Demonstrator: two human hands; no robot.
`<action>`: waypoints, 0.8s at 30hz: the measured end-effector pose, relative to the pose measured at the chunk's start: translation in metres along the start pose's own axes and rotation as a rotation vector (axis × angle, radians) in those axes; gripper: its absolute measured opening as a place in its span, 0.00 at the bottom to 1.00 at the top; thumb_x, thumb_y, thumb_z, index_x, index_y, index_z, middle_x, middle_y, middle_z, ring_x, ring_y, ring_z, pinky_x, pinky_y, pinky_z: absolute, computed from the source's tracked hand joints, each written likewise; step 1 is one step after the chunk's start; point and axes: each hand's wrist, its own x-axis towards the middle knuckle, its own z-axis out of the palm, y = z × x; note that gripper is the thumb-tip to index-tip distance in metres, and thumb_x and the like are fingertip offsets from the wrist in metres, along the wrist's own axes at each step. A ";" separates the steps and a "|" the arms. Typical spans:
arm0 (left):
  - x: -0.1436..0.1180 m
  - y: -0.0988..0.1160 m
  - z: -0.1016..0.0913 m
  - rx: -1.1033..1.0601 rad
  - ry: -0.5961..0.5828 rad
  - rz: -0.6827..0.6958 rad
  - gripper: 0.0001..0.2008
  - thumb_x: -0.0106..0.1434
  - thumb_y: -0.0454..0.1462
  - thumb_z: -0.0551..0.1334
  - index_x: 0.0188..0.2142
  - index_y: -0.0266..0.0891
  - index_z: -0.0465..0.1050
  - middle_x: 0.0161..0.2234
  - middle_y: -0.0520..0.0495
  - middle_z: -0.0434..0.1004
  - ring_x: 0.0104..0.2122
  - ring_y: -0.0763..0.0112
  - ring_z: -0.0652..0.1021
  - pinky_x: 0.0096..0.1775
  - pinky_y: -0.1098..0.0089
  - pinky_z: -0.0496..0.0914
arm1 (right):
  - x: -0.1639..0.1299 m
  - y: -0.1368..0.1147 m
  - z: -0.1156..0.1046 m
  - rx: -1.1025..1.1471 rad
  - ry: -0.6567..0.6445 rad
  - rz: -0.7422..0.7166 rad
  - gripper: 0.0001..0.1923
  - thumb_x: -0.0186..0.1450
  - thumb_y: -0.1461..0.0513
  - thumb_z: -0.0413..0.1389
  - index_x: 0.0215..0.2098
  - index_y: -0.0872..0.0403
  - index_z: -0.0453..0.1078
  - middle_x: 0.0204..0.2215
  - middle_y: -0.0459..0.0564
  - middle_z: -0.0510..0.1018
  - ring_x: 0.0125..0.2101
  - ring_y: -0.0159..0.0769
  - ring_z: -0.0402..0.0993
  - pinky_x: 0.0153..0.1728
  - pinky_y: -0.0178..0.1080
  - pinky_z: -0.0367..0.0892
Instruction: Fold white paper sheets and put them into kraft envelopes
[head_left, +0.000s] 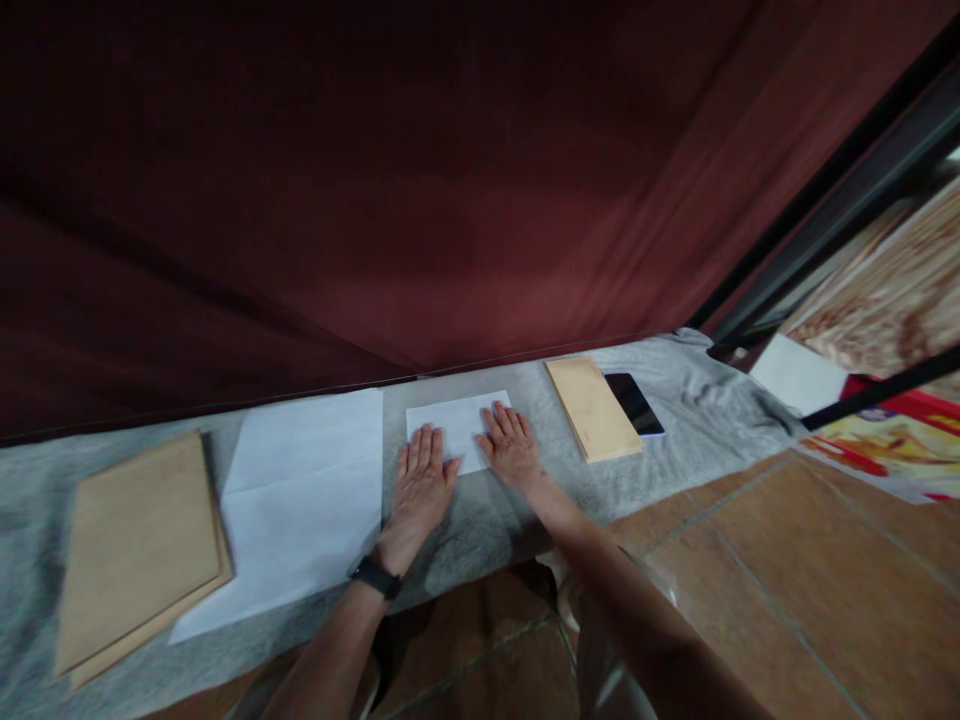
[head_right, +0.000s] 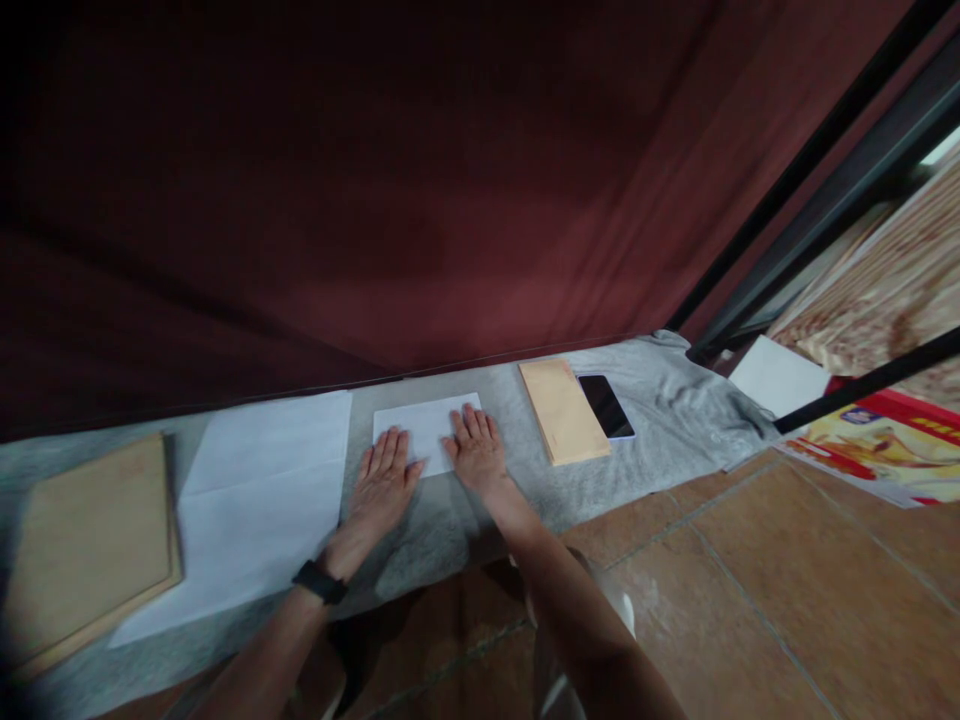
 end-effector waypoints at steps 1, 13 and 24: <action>-0.001 -0.001 0.001 0.006 0.008 -0.013 0.33 0.74 0.46 0.47 0.71 0.27 0.55 0.71 0.33 0.55 0.71 0.52 0.57 0.69 0.52 0.53 | 0.000 0.003 0.000 -0.003 -0.004 0.012 0.29 0.77 0.52 0.47 0.71 0.54 0.59 0.71 0.58 0.59 0.69 0.49 0.57 0.68 0.52 0.50; -0.004 -0.005 0.005 0.003 0.056 -0.060 0.32 0.74 0.46 0.47 0.70 0.26 0.56 0.70 0.30 0.57 0.71 0.52 0.58 0.68 0.52 0.54 | -0.003 0.026 -0.018 -0.053 -0.102 0.127 0.31 0.76 0.53 0.46 0.71 0.60 0.57 0.71 0.59 0.59 0.68 0.52 0.57 0.68 0.52 0.50; -0.003 -0.001 -0.002 0.020 -0.026 -0.069 0.30 0.75 0.45 0.48 0.71 0.32 0.57 0.72 0.32 0.51 0.72 0.49 0.55 0.69 0.50 0.51 | -0.002 0.027 -0.034 -0.061 -0.078 0.163 0.29 0.76 0.57 0.46 0.70 0.65 0.59 0.70 0.65 0.59 0.69 0.54 0.56 0.68 0.54 0.50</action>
